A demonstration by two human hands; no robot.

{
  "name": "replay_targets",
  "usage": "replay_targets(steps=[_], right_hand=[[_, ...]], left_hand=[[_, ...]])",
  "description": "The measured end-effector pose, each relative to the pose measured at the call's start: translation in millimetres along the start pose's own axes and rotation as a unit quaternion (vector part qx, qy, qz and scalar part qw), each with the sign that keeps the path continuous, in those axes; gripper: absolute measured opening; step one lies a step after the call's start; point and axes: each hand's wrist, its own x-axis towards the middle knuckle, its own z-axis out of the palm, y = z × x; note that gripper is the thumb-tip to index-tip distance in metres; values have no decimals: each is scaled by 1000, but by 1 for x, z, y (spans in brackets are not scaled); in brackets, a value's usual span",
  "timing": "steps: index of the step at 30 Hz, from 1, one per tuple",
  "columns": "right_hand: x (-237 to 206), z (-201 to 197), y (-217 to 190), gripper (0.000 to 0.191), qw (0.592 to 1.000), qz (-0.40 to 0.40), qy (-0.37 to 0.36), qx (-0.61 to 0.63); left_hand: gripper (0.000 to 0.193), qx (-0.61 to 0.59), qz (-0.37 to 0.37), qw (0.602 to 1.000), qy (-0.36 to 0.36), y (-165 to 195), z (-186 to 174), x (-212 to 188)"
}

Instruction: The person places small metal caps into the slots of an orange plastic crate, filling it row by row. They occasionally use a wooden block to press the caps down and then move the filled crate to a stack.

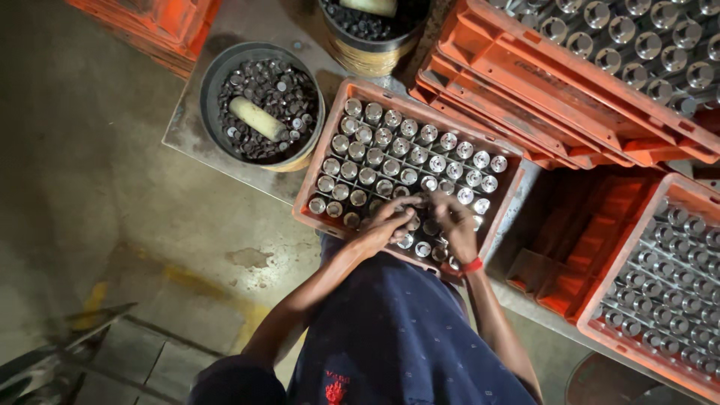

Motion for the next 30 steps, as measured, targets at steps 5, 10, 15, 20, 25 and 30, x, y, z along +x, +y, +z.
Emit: replay_targets(steps=[5,10,15,20,25,30], right_hand=[[-24,-13,17,34,969,130,-108,182],[-24,-32,29,25,983,76,-143,87],[-19,-35,31,10,996,78,-15,32],[-3,-57,22,6,994,-3,93,-55],[10,-61,9,12,916,-168,64,-359],[32,-52,2,3,897,-151,87,-406]], left_hand=[[42,42,-23,998,-32,-6,16,7],[37,10,-59,996,-68,-19,19,9],[27,-6,-56,998,-19,-26,9,11],[33,-140,10,990,34,-18,-3,14],[66,-272,32,962,-2,3,1,3],[87,-290,46,955,-39,22,12,-9]])
